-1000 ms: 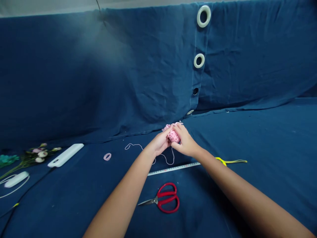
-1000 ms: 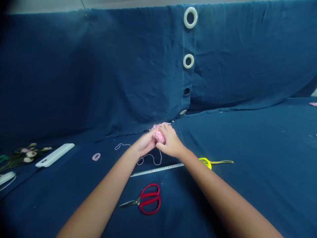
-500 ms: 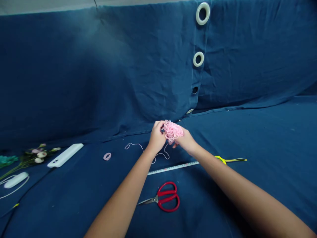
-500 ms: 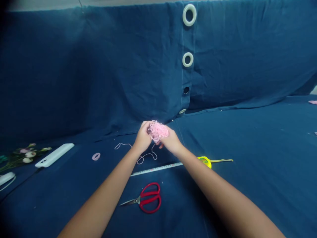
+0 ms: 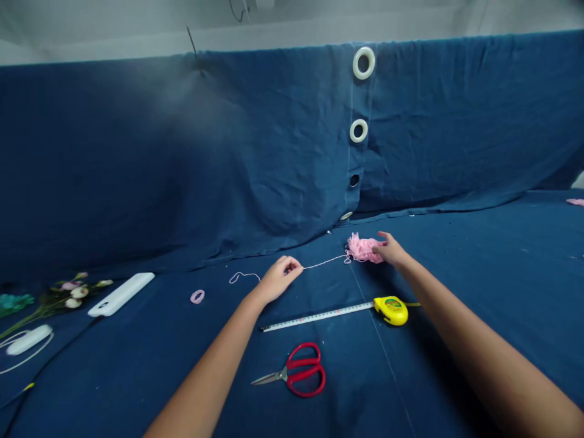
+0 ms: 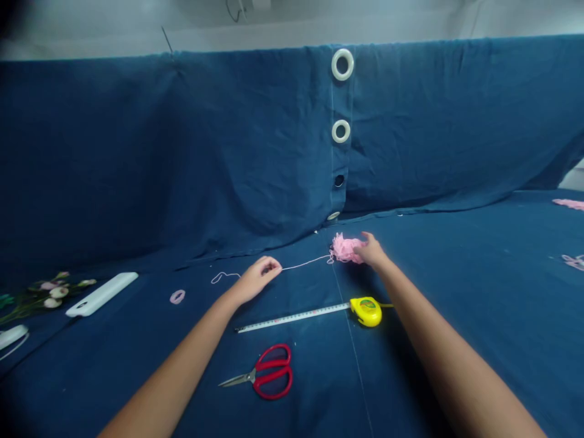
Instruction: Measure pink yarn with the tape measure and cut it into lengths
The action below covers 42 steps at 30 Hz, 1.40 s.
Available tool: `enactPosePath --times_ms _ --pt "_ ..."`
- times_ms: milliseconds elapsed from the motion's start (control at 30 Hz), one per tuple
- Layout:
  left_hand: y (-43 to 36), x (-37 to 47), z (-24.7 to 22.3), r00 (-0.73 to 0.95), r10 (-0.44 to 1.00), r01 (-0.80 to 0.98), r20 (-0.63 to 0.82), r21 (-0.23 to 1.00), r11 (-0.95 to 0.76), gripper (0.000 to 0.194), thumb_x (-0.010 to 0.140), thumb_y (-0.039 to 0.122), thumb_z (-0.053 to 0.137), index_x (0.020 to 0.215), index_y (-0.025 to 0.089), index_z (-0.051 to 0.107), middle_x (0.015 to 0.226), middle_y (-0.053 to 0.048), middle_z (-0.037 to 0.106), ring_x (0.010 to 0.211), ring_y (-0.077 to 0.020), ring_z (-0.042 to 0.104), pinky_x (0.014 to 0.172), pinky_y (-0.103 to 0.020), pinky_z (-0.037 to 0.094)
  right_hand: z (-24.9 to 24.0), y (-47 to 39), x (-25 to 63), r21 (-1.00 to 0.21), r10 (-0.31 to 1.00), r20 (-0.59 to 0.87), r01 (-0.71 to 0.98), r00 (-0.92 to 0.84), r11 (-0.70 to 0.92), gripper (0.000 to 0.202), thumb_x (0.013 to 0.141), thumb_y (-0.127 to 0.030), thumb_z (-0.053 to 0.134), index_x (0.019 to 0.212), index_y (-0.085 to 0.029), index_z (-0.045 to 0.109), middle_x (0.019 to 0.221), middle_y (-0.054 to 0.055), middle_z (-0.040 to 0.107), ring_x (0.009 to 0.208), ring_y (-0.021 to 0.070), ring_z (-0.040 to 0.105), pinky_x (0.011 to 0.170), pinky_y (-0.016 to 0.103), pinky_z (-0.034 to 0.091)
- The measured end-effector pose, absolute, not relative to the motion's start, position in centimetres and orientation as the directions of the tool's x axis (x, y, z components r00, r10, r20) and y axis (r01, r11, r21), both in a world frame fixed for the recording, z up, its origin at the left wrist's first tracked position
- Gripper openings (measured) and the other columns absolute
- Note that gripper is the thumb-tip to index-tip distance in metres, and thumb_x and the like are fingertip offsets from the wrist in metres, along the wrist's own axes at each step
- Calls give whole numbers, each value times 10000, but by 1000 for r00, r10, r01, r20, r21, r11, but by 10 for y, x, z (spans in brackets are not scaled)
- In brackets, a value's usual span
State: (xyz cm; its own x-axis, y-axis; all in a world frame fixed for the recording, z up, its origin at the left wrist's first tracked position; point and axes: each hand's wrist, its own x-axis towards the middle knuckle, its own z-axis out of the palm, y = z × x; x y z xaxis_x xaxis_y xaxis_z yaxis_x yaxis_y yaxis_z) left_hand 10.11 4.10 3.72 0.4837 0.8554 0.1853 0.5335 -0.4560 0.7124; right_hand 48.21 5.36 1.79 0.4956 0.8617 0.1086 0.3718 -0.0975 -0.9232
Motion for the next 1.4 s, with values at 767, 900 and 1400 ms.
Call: enactPosePath --times_ms 767,900,1400 --pt "-17 -10 7 527 770 741 361 248 -623 173 988 416 627 982 272 722 1151 -32 709 1156 -254 597 1015 -434 425 -1 -95 306 -402 757 402 643 -515 651 272 1001 -272 569 1261 -277 650 1208 70 693 1106 265 616 964 455 485" --pt "-34 18 16 529 750 675 396 339 -655 195 1057 318 507 963 237 657 1059 -31 702 1060 -223 602 948 -396 432 0 -93 304 -407 744 482 634 -463 658 424 1009 -260 551 1432 -278 540 1359 104 634 1246 281 577 1035 481 479" --pt "-67 48 21 556 763 627 329 437 -645 284 1076 374 455 894 227 616 838 -13 659 808 -193 614 783 -331 429 14 -85 316 -360 699 521 616 -490 701 173 1050 -185 430 986 -232 583 1123 67 684 1060 228 604 992 434 434"
